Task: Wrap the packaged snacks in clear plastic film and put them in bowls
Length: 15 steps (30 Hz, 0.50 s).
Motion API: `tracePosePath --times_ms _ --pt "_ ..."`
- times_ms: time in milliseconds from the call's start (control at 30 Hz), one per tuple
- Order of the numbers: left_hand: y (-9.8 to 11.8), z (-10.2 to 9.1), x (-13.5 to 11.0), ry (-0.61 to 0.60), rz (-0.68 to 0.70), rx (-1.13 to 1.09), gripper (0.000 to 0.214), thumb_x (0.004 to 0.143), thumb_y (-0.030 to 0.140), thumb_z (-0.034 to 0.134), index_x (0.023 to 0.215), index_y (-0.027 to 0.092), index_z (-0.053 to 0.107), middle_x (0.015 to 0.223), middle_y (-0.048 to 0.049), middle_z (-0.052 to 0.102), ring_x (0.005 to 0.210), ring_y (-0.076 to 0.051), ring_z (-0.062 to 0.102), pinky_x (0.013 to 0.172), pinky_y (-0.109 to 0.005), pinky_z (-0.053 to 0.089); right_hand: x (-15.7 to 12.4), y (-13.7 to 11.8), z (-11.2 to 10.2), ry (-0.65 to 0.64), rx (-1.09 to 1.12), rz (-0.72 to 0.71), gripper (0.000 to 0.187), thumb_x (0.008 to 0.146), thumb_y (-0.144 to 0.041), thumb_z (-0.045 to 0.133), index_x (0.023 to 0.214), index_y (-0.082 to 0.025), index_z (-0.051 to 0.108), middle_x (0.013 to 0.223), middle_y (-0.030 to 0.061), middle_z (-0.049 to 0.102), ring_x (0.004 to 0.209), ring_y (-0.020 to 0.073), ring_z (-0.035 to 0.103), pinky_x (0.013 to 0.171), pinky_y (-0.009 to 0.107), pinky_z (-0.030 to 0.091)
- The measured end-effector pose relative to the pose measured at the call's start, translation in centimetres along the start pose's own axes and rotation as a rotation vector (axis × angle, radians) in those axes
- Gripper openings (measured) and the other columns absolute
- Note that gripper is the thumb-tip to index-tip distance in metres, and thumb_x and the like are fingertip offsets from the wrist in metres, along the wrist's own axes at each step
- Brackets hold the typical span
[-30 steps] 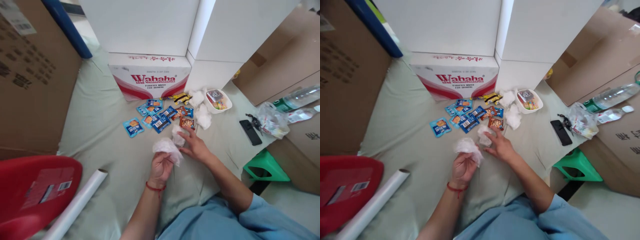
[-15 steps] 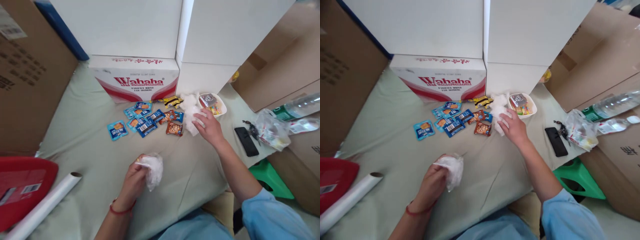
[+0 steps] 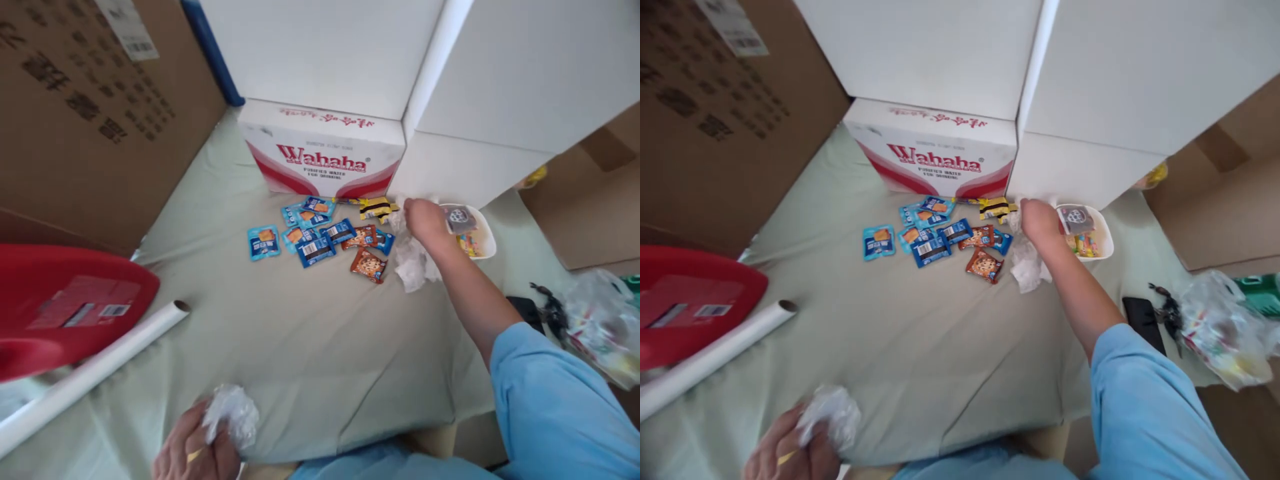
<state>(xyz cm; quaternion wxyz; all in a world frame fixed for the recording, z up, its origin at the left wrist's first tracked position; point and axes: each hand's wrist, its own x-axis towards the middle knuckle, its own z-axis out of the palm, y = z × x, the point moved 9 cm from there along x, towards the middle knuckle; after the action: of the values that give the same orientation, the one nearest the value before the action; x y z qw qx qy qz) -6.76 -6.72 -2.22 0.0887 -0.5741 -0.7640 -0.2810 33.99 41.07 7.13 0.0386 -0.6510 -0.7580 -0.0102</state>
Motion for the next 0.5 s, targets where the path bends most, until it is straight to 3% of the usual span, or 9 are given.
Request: tracePosePath --times_ms 67,133,233,300,367,500 --pt "0.2 0.3 0.2 0.017 0.021 -0.003 0.016 0.086 0.024 0.065 0.098 0.034 0.061 0.110 -0.0028 0.073 0.100 -0.035 0.073 0.078 -0.055 0.058 0.4 0.9 -1.7 0.139 0.162 0.031 0.013 0.092 -0.018 0.060 0.094 -0.020 0.073 0.091 0.0143 0.074 0.090 0.0294 0.069 0.081 0.041 0.052" --pt "0.5 0.2 0.7 0.027 0.044 -0.013 0.015 0.086 0.021 0.066 0.097 0.031 0.063 0.105 -0.0029 0.075 0.100 -0.033 0.074 0.077 -0.050 0.057 -0.1 1.7 -3.9 0.283 0.491 0.055 0.005 0.089 -0.025 0.067 0.090 -0.021 0.070 0.084 0.0079 0.071 0.079 0.0232 0.065 0.073 0.036 0.052" --pt "1.4 -0.5 1.2 0.108 0.142 -0.006 0.013 0.083 0.017 0.068 0.091 0.027 0.064 0.099 -0.0042 0.076 0.095 -0.030 0.074 0.075 -0.042 0.055 -2.7 1.3 -5.0 0.282 1.175 0.081 0.019 0.085 -0.038 0.076 0.091 -0.023 0.066 0.074 -0.0015 0.062 0.057 0.0124 0.052 0.053 0.025 0.042" --pt "1.8 -0.9 1.3 0.174 0.177 0.007 0.010 0.082 0.017 0.069 0.087 0.025 0.065 0.096 -0.0038 0.077 0.090 -0.028 0.074 0.074 -0.040 0.054 -5.8 -1.4 -4.0 0.125 1.564 0.067 0.029 0.081 -0.043 0.082 0.094 -0.024 0.064 0.071 -0.0054 0.058 0.049 0.0082 0.044 0.045 0.021 0.034" --pt "1.6 -1.0 1.3 0.213 0.141 -0.005 0.007 0.082 0.021 0.069 0.085 0.026 0.066 0.093 -0.0024 0.077 0.087 -0.028 0.074 0.073 -0.040 0.053 -9.6 -5.3 -2.4 -0.079 1.780 0.015 0.033 0.078 -0.044 0.086 0.093 -0.024 0.065 0.066 -0.0072 0.055 0.047 0.0065 0.041 0.044 0.019 0.032" --pt "0.4 -0.6 1.4 0.212 -0.038 -0.057 0.005 0.080 0.033 0.068 0.078 0.030 0.066 0.086 0.0014 0.076 0.084 -0.029 0.073 0.073 -0.043 0.052 -16.9 -12.5 3.4 -0.570 1.836 -0.077 0.028 0.078 -0.040 0.084 0.085 -0.021 0.066 0.064 -0.0040 0.058 0.050 0.0082 0.046 0.047 0.021 0.036"
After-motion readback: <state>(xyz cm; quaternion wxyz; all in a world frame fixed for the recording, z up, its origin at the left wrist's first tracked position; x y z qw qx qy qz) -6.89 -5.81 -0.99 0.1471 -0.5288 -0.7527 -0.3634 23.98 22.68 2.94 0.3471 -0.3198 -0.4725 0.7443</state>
